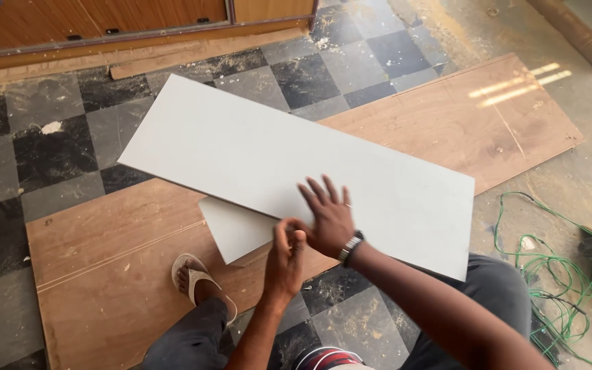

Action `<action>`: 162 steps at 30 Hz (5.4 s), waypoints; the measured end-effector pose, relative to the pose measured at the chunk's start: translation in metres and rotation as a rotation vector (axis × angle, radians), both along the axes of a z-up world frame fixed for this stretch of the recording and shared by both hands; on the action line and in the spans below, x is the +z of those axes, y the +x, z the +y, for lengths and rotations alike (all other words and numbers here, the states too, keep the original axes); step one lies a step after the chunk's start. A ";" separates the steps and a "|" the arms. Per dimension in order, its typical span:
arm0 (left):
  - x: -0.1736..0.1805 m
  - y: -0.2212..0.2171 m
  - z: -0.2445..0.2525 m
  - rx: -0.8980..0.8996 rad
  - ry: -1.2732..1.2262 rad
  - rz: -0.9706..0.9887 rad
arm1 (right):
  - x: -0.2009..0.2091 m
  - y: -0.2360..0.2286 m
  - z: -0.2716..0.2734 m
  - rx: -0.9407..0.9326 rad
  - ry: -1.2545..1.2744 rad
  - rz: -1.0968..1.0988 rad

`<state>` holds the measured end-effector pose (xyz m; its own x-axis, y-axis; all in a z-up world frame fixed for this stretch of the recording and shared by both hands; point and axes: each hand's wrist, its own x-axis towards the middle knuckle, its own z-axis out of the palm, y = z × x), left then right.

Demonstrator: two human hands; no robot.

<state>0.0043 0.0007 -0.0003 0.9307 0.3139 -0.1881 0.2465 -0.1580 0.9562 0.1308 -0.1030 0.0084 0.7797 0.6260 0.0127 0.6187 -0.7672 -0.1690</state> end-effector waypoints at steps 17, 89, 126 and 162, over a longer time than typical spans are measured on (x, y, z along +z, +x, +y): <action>-0.009 -0.001 0.002 0.092 -0.002 0.000 | -0.024 0.020 -0.067 0.000 0.132 0.165; -0.036 0.007 -0.039 -0.058 -0.804 -0.159 | 0.061 -0.069 -0.012 0.162 0.967 0.292; -0.033 0.013 -0.009 0.666 -0.954 -0.095 | 0.006 0.042 -0.028 0.151 -0.228 0.145; 0.021 0.024 -0.028 -0.103 -0.492 -0.286 | 0.007 0.043 0.005 -0.151 0.295 0.318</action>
<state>0.0285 -0.0274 0.0206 0.9870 0.1586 -0.0254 -0.0258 0.3126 0.9495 0.1738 -0.0977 0.0156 0.8561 0.5104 -0.0812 0.3855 -0.7353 -0.5575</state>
